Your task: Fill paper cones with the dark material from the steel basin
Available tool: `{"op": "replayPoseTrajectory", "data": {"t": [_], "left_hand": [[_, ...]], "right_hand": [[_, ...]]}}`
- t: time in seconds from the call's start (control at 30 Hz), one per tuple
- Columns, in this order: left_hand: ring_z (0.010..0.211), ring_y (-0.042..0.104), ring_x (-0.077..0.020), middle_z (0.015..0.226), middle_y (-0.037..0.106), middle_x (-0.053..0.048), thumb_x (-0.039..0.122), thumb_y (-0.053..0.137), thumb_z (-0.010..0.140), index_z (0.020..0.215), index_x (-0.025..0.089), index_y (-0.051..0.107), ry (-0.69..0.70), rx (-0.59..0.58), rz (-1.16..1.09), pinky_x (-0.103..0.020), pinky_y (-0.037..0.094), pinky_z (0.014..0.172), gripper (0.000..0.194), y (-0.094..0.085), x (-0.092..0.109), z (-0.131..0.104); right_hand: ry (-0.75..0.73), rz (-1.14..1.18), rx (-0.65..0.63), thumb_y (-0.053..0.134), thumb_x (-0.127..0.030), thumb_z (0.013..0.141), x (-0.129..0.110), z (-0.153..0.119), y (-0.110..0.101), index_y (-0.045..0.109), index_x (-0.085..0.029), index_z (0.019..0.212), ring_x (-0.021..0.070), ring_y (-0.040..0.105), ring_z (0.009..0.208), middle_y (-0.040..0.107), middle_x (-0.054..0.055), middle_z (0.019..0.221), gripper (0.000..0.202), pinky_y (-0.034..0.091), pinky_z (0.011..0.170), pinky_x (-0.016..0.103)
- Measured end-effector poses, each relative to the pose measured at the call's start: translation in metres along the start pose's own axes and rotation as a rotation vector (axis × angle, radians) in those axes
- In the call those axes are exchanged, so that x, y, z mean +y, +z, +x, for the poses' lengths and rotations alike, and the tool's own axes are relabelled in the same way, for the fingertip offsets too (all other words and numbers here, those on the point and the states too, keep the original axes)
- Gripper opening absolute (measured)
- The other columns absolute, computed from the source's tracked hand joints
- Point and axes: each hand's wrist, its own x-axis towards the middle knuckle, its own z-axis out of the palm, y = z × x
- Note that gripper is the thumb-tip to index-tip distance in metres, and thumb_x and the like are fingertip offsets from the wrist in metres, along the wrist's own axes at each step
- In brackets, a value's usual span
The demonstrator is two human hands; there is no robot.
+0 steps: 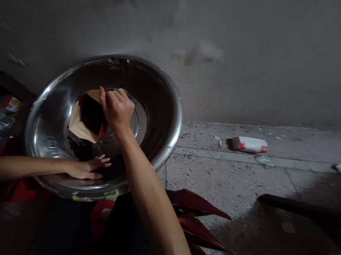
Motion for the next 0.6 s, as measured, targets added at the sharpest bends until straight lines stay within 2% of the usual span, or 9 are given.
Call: {"op": "replayPoseTrajectory", "data": {"t": [0.13, 0.3, 0.4, 0.5, 0.6], "left_hand": [[0.156, 0.014, -0.0267, 0.169, 0.018, -0.011, 0.057, 0.039, 0.102, 0.159, 0.019, 0.028, 0.087, 0.038, -0.137, -0.046, 0.012, 0.127, 0.069, 0.002, 0.006, -0.005], [0.137, 0.048, -0.0229, 0.147, 0.053, -0.012, 0.037, 0.047, 0.102, 0.142, 0.019, 0.051, 0.168, 0.214, -0.074, -0.04, 0.035, 0.118, 0.045, 0.005, 0.021, -0.003], [0.12, 0.059, -0.0239, 0.129, 0.064, -0.014, 0.033, 0.052, 0.098, 0.129, 0.014, 0.06, 0.095, 0.312, 0.056, -0.036, 0.045, 0.106, 0.037, 0.006, 0.03, 0.003], [0.104, 0.067, -0.0249, 0.115, 0.071, -0.013, 0.033, 0.058, 0.094, 0.119, 0.014, 0.065, -0.049, 0.31, 0.169, -0.033, 0.051, 0.089, 0.032, 0.002, 0.041, 0.007], [0.089, 0.07, -0.0242, 0.098, 0.075, -0.01, 0.033, 0.063, 0.088, 0.105, 0.016, 0.071, -0.154, 0.309, 0.232, -0.028, 0.049, 0.073, 0.026, -0.006, 0.055, 0.004]], "right_hand": [[0.003, 0.023, -0.02, 0.048, -0.038, 0.104, -0.001, 0.001, 0.0, 0.049, -0.02, 0.057, 0.0118, 0.05, 0.061, 0.054, 0.0, 0.057, 0.051, 0.033, 0.06, 0.027], [-0.006, 0.031, -0.003, 0.047, -0.036, 0.104, 0.0, 0.0, 0.0, 0.048, -0.02, 0.056, 0.0117, 0.051, 0.061, 0.054, 0.0, 0.058, 0.051, 0.033, 0.059, 0.027], [-0.022, 0.036, 0.011, 0.048, -0.034, 0.104, 0.0, -0.001, 0.0, 0.048, -0.02, 0.056, 0.0115, 0.05, 0.06, 0.054, 0.0, 0.058, 0.05, 0.032, 0.059, 0.027], [-0.017, 0.054, -0.006, 0.05, -0.035, 0.103, 0.001, -0.001, 0.0, 0.045, -0.02, 0.055, 0.0116, 0.05, 0.059, 0.052, 0.0, 0.057, 0.051, 0.031, 0.059, 0.028], [-0.015, 0.071, -0.019, 0.051, -0.034, 0.103, 0.0, -0.001, -0.001, 0.043, -0.02, 0.054, 0.0117, 0.049, 0.058, 0.05, -0.001, 0.056, 0.051, 0.031, 0.058, 0.028]]}}
